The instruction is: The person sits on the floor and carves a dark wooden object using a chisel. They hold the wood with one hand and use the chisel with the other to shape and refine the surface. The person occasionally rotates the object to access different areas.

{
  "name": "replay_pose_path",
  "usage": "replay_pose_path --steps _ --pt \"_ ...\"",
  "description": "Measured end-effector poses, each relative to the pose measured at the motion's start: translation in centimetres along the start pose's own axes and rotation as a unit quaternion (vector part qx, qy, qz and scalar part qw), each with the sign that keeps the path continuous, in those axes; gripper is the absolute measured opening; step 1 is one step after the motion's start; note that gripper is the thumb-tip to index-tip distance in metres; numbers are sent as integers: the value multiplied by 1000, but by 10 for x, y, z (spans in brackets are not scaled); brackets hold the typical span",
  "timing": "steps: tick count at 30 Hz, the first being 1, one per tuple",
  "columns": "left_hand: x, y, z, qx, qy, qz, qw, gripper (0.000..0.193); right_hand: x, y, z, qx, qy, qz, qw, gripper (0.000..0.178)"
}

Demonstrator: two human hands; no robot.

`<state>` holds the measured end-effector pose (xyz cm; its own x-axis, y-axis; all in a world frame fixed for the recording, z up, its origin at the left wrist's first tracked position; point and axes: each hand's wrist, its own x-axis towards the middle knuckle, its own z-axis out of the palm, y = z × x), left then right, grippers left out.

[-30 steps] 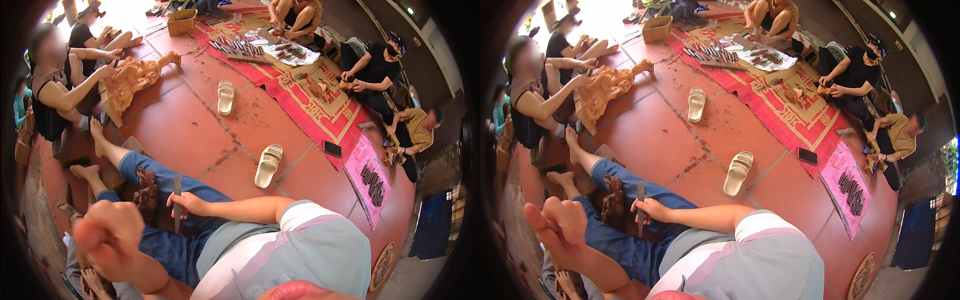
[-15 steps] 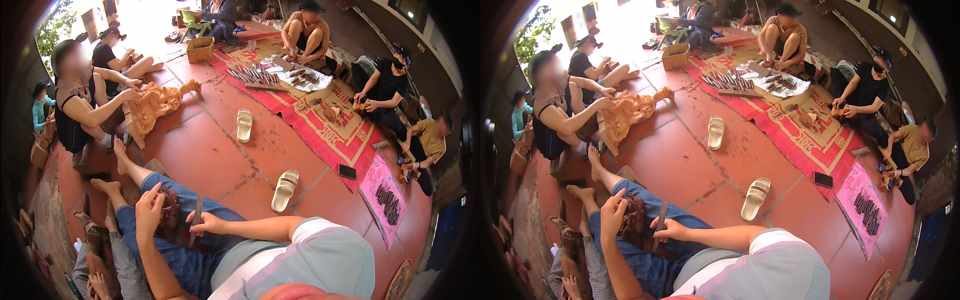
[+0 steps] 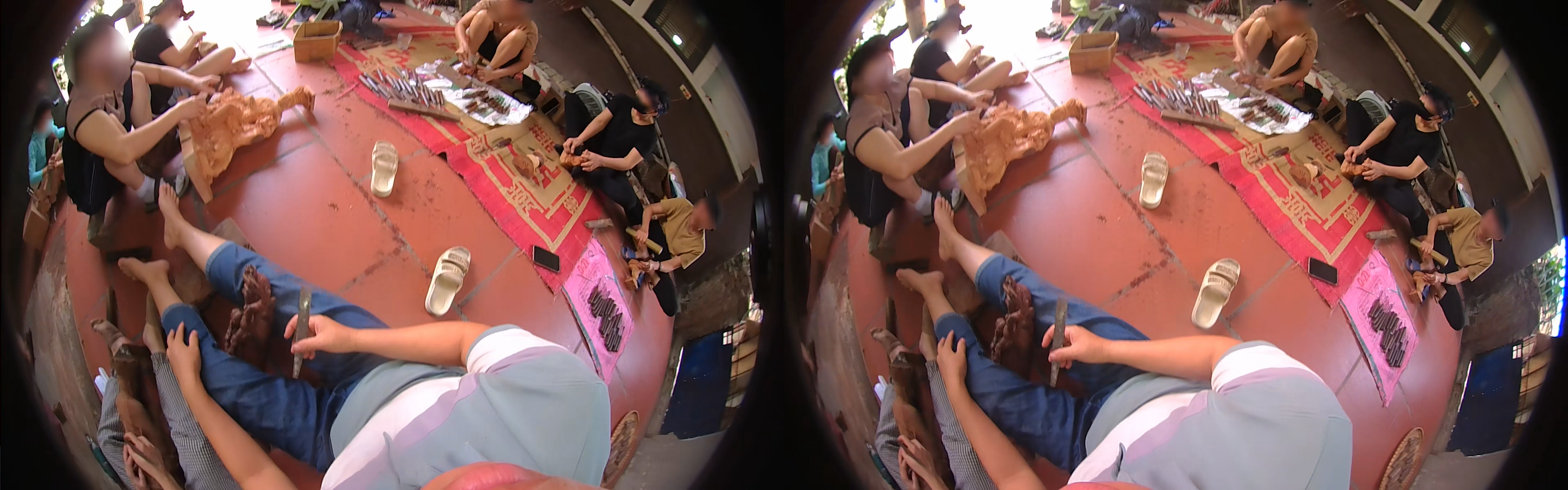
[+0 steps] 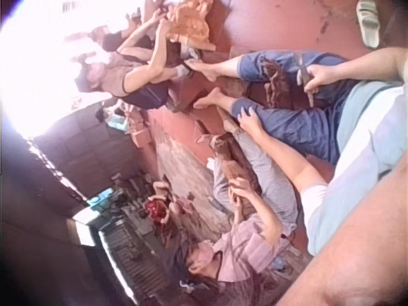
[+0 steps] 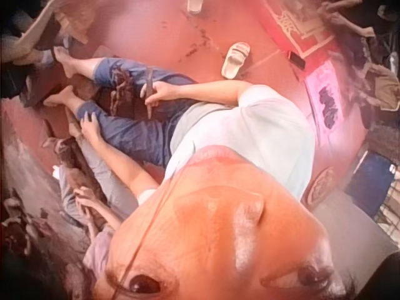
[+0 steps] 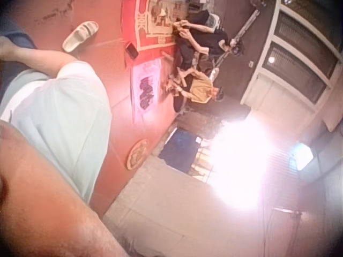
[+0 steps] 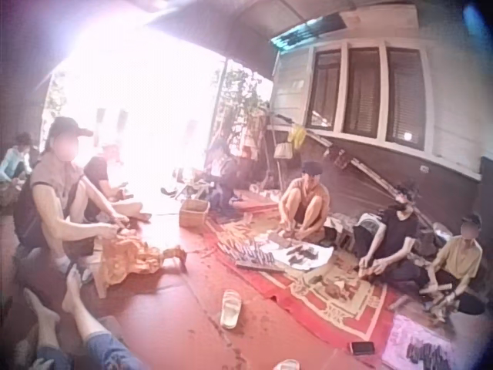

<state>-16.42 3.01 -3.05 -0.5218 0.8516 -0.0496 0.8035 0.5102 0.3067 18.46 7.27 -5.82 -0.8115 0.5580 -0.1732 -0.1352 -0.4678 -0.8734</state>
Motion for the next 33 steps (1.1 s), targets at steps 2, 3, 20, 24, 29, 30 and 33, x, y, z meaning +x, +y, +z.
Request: replay_pose_path --steps 2,3,20,24,29,30,33 --pt "-5 6 -4 12 -2 -10 1000 48 2 -1 2 -1 -4 9 1000 32" --pt "-5 9 -5 11 7 -12 1000 49 4 -7 0 -11 -7 11 1000 32" --pt "-44 79 -67 -343 354 83 866 28 5 -6 -1 -24 -16 16 999 31" --pt "-101 153 -176 -441 498 190 722 11 4 -5 2 -27 -15 6 1000 31" --pt "-157 222 -239 -487 556 402 540 23 0 -2 0 13 -20 13 1000 32" --pt "-158 226 -238 -489 554 420 526 25 -2 -3 -3 11 -21 10 1000 32" --pt "-158 229 -231 -480 561 437 513 32 -2 -4 -3 20 -28 11 999 33"
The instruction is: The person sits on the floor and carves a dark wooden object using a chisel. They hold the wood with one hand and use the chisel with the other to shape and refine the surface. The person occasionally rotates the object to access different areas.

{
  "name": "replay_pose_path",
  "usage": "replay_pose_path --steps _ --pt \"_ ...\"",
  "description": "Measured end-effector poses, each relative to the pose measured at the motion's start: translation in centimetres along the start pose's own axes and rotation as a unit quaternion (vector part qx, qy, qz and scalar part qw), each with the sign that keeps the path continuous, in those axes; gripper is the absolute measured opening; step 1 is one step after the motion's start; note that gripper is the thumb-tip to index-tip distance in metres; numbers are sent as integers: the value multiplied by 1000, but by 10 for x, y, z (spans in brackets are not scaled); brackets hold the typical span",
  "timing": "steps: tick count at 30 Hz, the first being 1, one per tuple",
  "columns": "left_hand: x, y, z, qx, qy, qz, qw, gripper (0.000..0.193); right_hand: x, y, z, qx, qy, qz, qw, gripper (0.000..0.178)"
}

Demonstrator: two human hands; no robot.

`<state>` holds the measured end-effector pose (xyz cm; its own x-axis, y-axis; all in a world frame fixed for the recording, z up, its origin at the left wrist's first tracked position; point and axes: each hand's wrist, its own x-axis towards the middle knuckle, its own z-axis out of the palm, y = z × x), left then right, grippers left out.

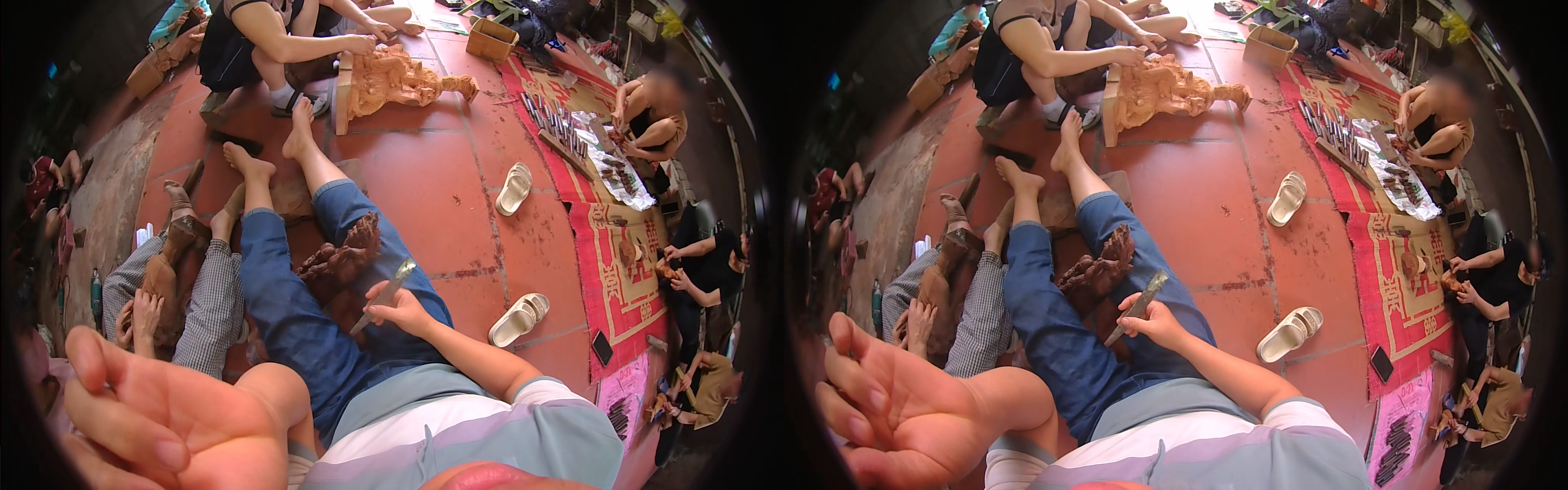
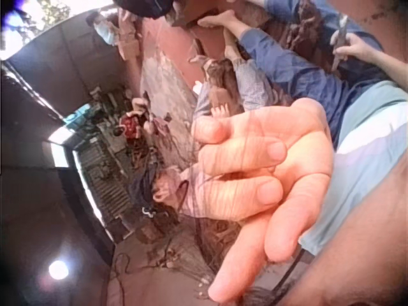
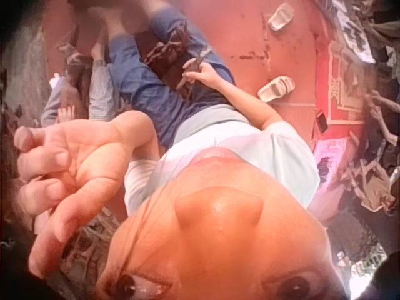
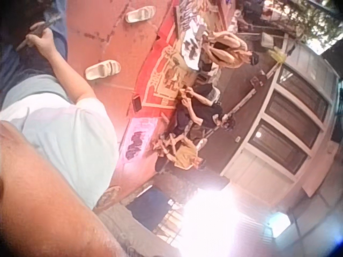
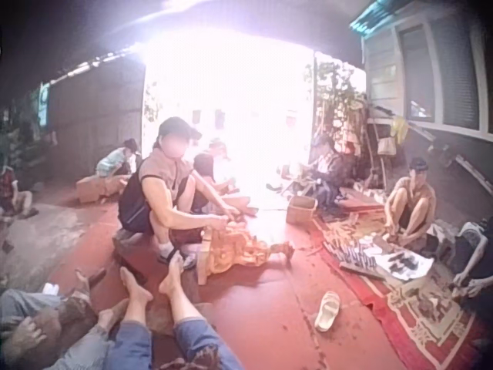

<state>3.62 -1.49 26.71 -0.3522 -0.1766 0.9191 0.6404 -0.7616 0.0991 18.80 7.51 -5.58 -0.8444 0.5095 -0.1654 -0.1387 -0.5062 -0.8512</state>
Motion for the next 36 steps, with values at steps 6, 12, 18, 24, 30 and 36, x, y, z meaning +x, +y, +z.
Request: replay_pose_path --steps 6,12,18,24,30,36 --pt "-17 -8 6 14 -13 10 1000 56 3 -3 4 7 -6 19 1000 33" --pt "-50 -44 -12 134 -56 -63 987 83 1 -6 1 1 -5 8 1000 31" --pt "-159 -246 -78 359 -114 -334 864 111 -2 -8 -7 -4 12 19 1000 31" --pt "-233 -407 -192 474 -121 -467 737 139 3 -6 10 -10 -16 33 999 30" --pt "-220 -409 -200 467 -127 -454 748 140 5 -4 11 -6 -35 26 999 31" --pt "-136 -216 -74 290 -134 -318 893 116 -2 -10 -6 -11 26 8 1000 32"
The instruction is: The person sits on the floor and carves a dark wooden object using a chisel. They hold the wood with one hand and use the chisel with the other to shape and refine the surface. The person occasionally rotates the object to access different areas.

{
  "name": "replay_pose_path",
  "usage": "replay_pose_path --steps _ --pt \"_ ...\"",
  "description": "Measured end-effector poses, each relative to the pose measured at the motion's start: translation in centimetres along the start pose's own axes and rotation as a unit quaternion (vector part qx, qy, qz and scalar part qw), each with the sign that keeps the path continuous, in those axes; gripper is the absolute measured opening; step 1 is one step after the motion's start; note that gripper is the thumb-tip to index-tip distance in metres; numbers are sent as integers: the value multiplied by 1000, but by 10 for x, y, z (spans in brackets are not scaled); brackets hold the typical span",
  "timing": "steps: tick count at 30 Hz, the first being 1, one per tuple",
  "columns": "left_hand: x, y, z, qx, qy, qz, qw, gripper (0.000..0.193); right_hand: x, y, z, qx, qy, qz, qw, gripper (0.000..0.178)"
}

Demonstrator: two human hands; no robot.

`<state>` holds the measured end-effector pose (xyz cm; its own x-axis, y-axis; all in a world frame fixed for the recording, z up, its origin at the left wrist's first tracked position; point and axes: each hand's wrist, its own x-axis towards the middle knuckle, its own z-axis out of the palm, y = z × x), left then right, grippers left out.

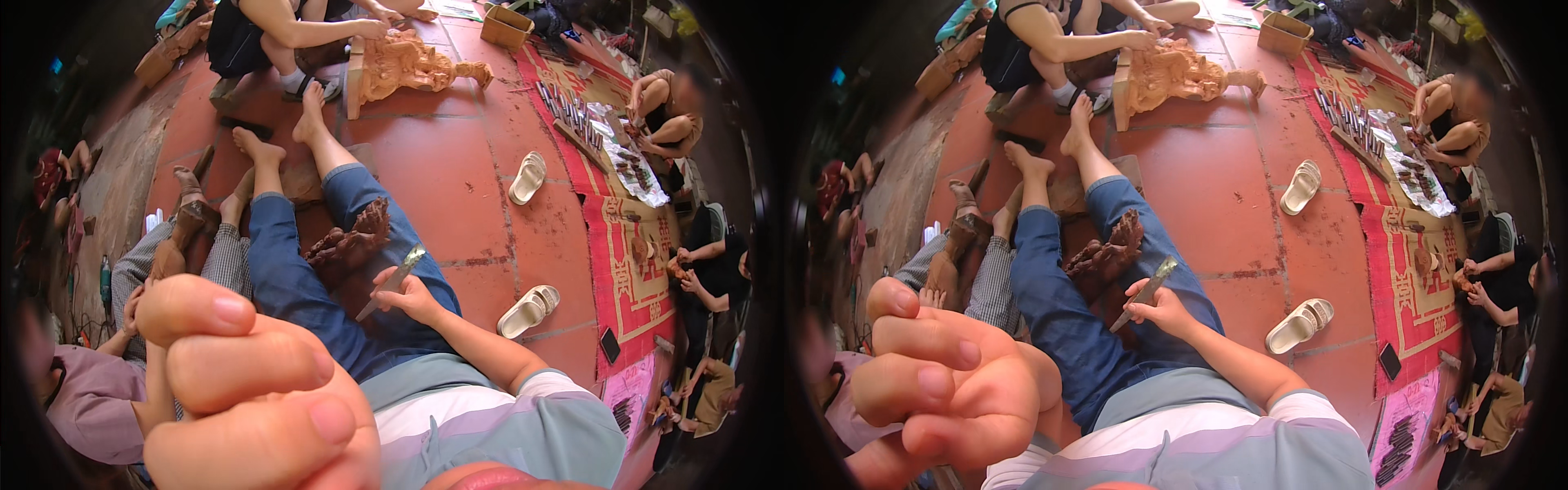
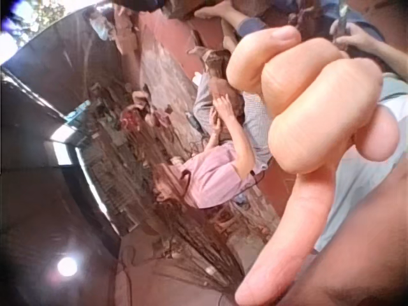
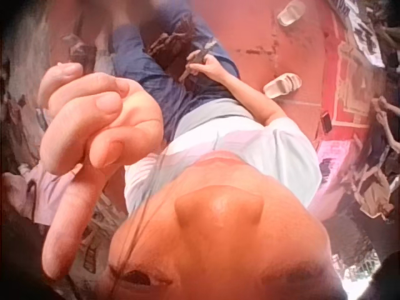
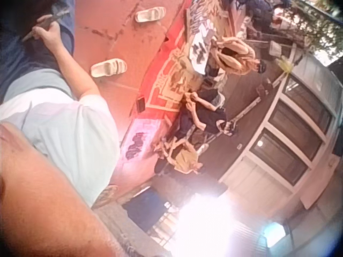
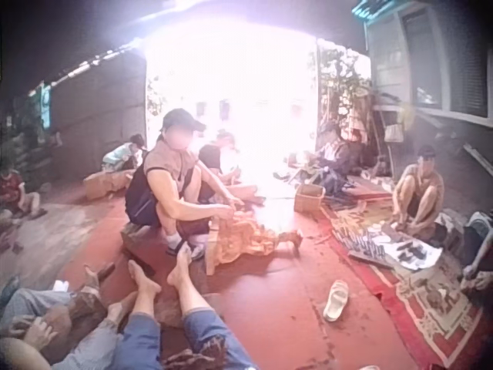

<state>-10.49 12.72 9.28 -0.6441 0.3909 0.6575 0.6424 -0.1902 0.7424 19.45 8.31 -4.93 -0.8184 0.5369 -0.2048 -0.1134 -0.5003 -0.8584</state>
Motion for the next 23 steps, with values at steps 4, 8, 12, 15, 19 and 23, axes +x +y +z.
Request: replay_pose_path --steps 4,8,12,15,19,23 --pt "-26 142 -69 -61 11 166 984 100 6 3 13 6 -49 3 999 31" --pt "-44 209 -90 -169 -4 299 939 84 5 6 11 12 -46 -4 999 31" --pt "-49 226 -91 -219 -19 345 912 69 4 10 6 21 -36 10 999 32" --pt "-52 227 -88 -221 -31 354 908 58 4 6 6 19 -32 8 999 32" --pt "-58 206 -84 -119 -48 316 940 46 7 8 16 8 -35 -11 999 30" --pt "-35 101 -52 163 -113 108 974 37 -3 5 -1 -21 13 -50 998 27"
